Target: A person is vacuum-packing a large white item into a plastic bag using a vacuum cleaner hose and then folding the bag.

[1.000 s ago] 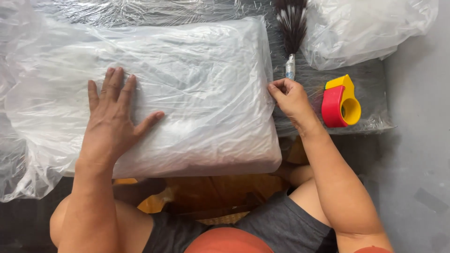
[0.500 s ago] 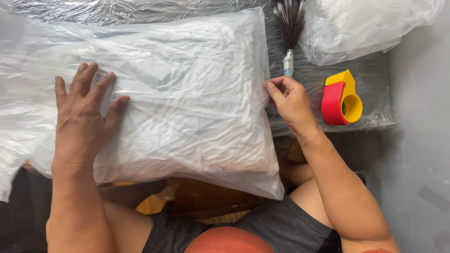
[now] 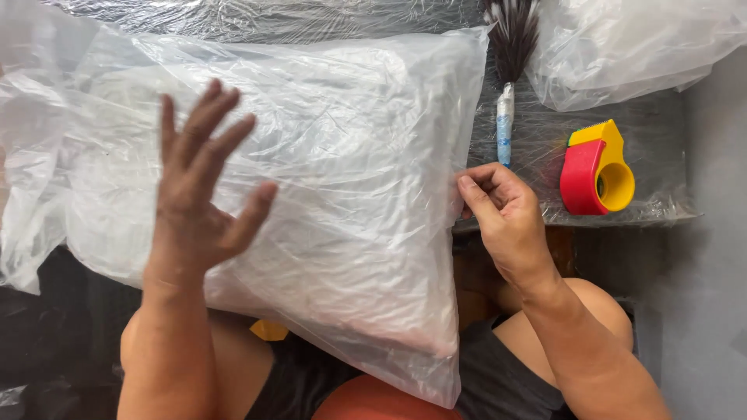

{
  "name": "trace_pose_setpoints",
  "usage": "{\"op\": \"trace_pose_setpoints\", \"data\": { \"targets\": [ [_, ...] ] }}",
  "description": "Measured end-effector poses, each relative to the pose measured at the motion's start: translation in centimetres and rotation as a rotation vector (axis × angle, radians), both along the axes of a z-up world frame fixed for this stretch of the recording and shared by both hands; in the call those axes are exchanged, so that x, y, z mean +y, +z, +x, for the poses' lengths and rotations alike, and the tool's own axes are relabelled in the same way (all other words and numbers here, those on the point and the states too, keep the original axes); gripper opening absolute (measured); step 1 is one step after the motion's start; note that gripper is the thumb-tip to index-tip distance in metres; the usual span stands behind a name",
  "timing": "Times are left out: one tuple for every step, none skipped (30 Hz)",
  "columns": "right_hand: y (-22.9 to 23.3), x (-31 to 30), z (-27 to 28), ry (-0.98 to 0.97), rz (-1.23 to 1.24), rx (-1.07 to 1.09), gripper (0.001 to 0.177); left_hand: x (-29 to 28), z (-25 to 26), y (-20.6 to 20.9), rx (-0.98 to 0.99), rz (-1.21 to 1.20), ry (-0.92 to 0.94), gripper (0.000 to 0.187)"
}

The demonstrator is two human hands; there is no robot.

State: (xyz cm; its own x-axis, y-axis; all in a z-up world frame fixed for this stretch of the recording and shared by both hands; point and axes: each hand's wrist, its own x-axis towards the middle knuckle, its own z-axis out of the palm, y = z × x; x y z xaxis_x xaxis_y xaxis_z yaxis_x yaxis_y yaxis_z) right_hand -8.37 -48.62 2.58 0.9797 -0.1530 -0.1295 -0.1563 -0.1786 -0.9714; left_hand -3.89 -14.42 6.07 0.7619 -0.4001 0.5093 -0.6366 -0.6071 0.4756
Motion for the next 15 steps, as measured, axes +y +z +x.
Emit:
{"op": "trace_pose_setpoints", "data": {
  "targets": [
    [0.1, 0.2, -0.1, 0.011, 0.004, -0.012, 0.012, -1.3, -0.4, 0.4, -0.008, -0.016, -0.082, 0.057],
    [0.2, 0.3, -0.1, 0.011, 0.004, -0.012, 0.012, -2.2, -0.7, 0.3, -0.008, -0.017, -0.083, 0.057],
    [0.3, 0.5, -0.1, 0.002, 0.0, -0.011, 0.013, -3.1, -1.0, 0.3, 0.012, 0.071, -0.145, 0.067],
    [0.3, 0.5, -0.1, -0.006, -0.004, -0.01, 0.013, -4.1, -1.3, 0.2, 0.032, 0.158, -0.206, 0.078],
    [0.3, 0.5, -0.2, -0.006, -0.007, -0.011, 0.013, -4.7, -1.4, 0.5, 0.032, 0.156, -0.206, 0.078],
    [0.2, 0.5, -0.2, -0.007, -0.004, -0.015, 0.013, -5.4, -1.5, 0.8, 0.05, 0.203, -0.226, 0.08],
    [0.2, 0.5, -0.2, -0.009, -0.001, -0.02, 0.012, -6.1, -1.6, 1.1, 0.069, 0.249, -0.247, 0.083],
    [0.0, 0.4, -0.1, -0.011, -0.004, -0.018, 0.012, -6.1, -1.5, 0.8, 0.07, 0.247, -0.25, 0.083],
    [-0.2, 0.3, -0.1, 0.0, -0.025, 0.01, 0.013, -6.2, -1.3, 0.5, 0.089, 0.281, -0.235, 0.085],
    [-0.3, 0.3, -0.1, 0.012, -0.046, 0.04, 0.014, -6.2, -1.1, 0.2, 0.109, 0.314, -0.219, 0.088],
    [-0.9, 0.1, 0.0, 0.011, -0.048, 0.042, 0.014, -6.2, -1.0, -0.2, 0.111, 0.312, -0.221, 0.088],
    [-1.5, 0.0, 0.0, 0.019, -0.025, 0.07, 0.014, -6.2, -1.0, -0.5, 0.119, 0.334, -0.217, 0.09],
    [-2.2, -0.1, 0.1, 0.027, -0.002, 0.099, 0.015, -6.1, -1.0, -0.9, 0.128, 0.357, -0.214, 0.092],
    [-2.2, -0.3, 0.2, 0.026, -0.003, 0.103, 0.015, -6.2, -1.0, -1.2, 0.131, 0.355, -0.216, 0.092],
    [-2.2, -0.5, 0.3, 0.072, -0.131, 0.126, 0.019, -6.3, -1.1, -1.4, 0.128, 0.359, -0.211, 0.092]
  ]
}}
